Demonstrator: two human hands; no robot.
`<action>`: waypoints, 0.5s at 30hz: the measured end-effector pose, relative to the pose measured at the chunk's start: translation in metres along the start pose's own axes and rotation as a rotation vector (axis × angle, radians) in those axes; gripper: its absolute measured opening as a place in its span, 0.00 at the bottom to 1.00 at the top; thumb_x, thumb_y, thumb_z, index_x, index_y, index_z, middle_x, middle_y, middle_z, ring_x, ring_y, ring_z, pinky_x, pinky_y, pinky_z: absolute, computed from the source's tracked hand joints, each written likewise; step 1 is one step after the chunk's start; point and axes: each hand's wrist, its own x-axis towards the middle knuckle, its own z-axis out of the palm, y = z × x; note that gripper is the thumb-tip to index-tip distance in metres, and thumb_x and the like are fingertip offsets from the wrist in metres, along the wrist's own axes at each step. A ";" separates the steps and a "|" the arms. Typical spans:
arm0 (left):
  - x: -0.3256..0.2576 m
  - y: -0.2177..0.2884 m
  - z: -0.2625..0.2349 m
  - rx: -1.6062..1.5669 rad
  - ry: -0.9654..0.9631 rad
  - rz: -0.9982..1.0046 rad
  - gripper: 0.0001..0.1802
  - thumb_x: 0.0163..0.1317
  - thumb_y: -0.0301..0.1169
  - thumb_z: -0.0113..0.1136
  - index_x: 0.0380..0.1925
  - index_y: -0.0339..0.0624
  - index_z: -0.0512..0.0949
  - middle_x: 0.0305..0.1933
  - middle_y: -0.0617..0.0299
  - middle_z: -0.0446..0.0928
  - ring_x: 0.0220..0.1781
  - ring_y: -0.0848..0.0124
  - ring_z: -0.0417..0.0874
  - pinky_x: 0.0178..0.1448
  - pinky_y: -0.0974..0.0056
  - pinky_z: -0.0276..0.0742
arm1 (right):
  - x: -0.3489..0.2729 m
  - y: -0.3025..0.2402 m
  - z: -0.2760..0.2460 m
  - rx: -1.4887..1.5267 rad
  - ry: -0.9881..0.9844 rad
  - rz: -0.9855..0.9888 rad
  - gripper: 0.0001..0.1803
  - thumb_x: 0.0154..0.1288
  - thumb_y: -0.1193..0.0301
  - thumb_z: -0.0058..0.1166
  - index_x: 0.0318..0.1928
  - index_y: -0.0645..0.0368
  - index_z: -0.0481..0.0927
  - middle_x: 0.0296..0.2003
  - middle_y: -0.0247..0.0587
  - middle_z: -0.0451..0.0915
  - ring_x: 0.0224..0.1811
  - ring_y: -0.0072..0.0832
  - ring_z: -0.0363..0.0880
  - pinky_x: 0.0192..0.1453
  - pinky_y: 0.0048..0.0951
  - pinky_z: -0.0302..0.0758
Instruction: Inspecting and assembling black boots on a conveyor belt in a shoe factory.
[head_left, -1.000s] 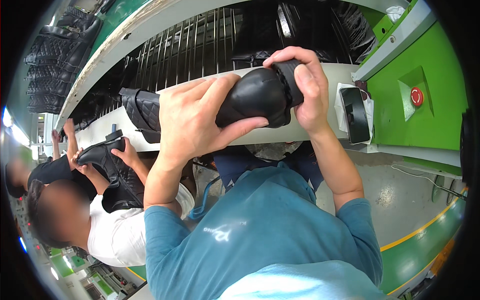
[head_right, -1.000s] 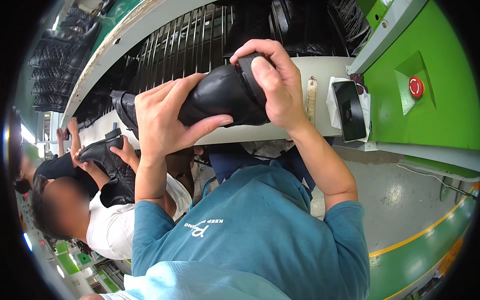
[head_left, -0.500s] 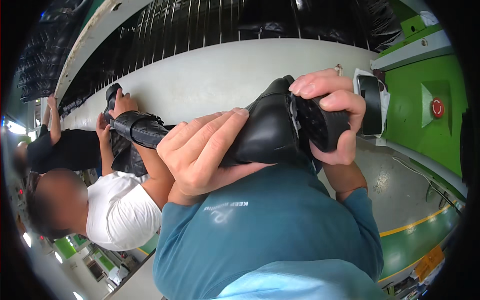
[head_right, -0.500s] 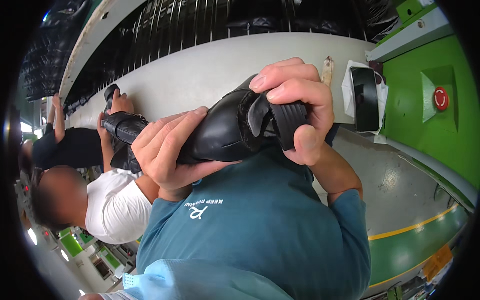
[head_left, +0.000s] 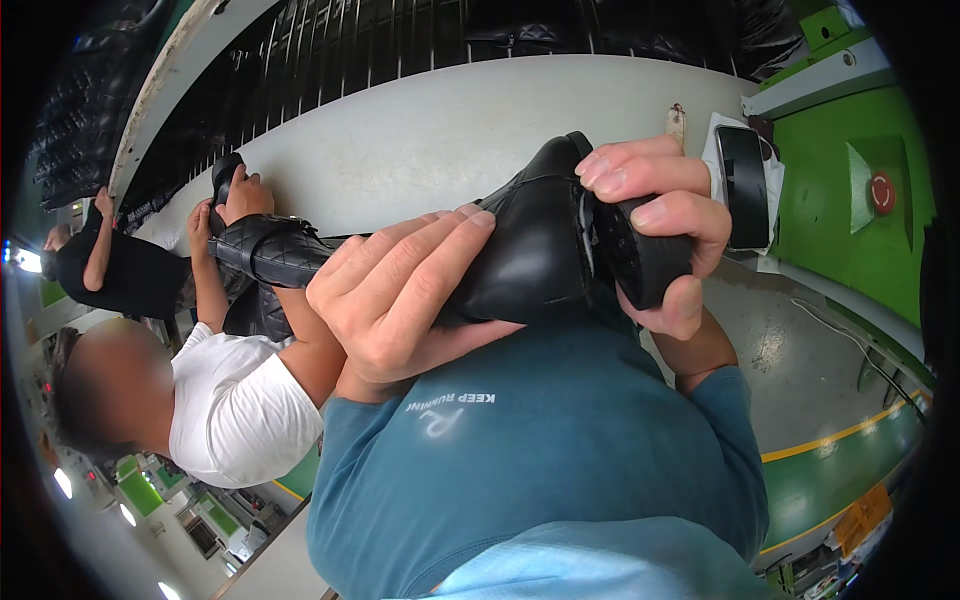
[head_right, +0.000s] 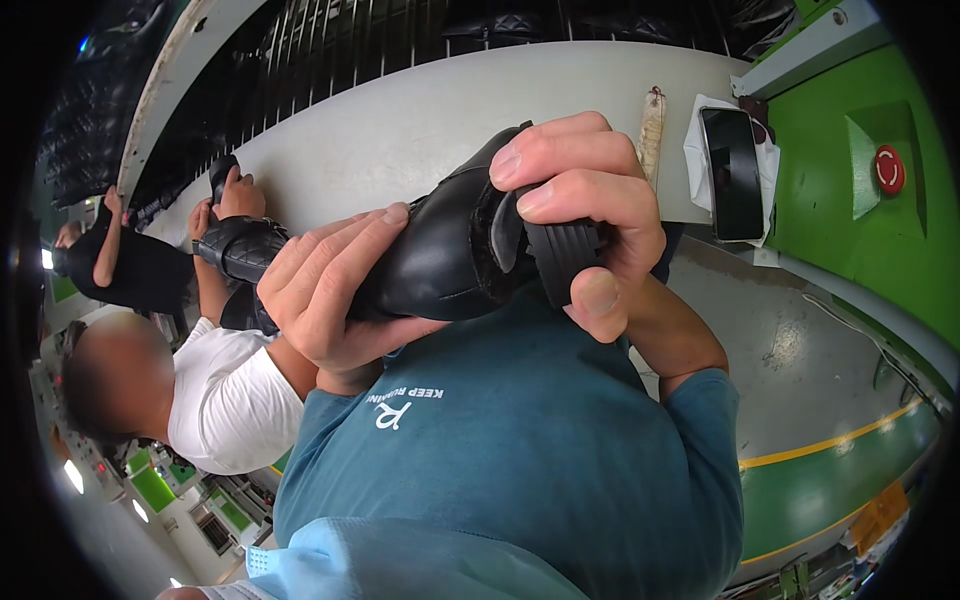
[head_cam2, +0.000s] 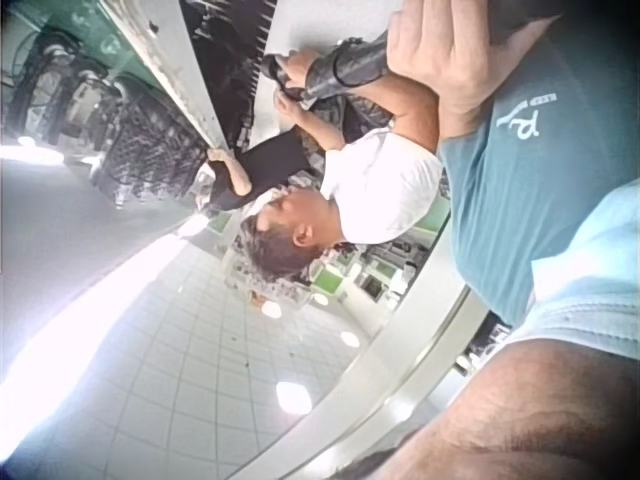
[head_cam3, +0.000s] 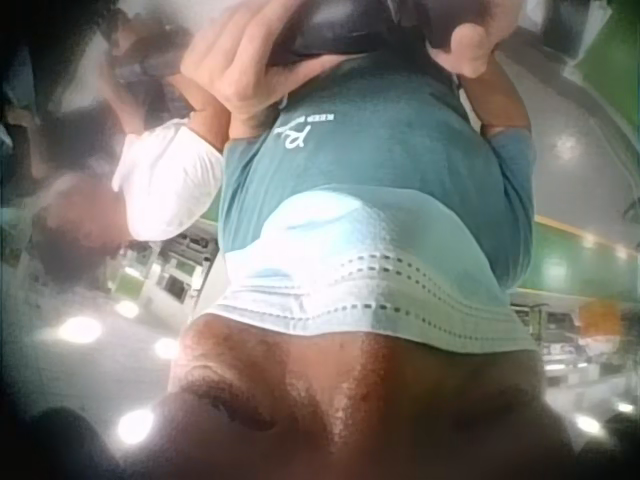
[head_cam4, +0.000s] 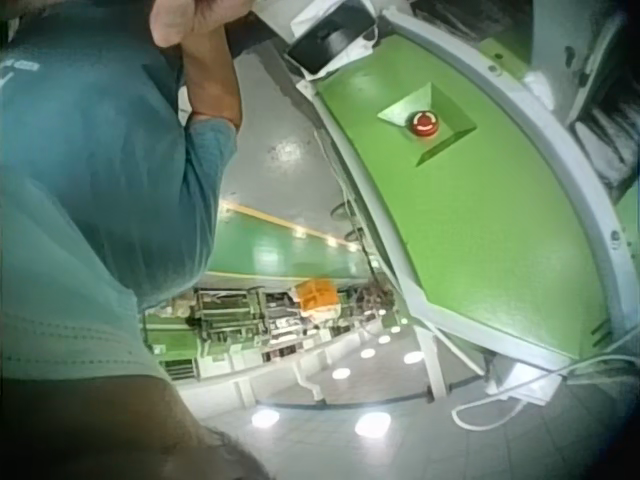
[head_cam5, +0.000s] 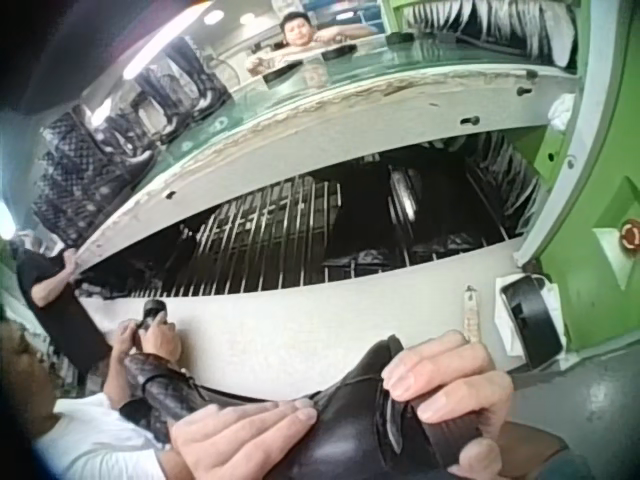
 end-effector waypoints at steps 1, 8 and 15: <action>0.001 0.001 0.000 0.000 0.002 -0.007 0.34 0.51 0.55 0.81 0.47 0.37 0.92 0.40 0.58 0.92 0.38 0.64 0.95 0.35 0.67 0.80 | -0.001 -0.001 0.000 -0.005 0.006 0.007 0.29 0.82 0.49 0.50 0.56 0.67 0.78 0.53 0.59 0.80 0.53 0.43 0.82 0.56 0.44 0.86; 0.036 0.003 -0.003 0.025 -0.089 -0.056 0.44 0.36 0.57 0.88 0.46 0.34 0.90 0.37 0.56 0.91 0.37 0.59 0.93 0.42 0.62 0.85 | 0.018 -0.003 -0.007 -0.198 -0.001 0.127 0.30 0.82 0.47 0.53 0.55 0.67 0.80 0.53 0.56 0.80 0.52 0.40 0.82 0.59 0.41 0.81; 0.057 -0.008 0.004 0.026 -0.048 -0.063 0.43 0.30 0.57 0.89 0.44 0.38 0.91 0.33 0.56 0.89 0.34 0.59 0.91 0.42 0.61 0.85 | 0.031 0.009 -0.010 -0.237 0.071 0.151 0.22 0.85 0.58 0.48 0.54 0.68 0.81 0.51 0.54 0.83 0.50 0.33 0.82 0.58 0.35 0.79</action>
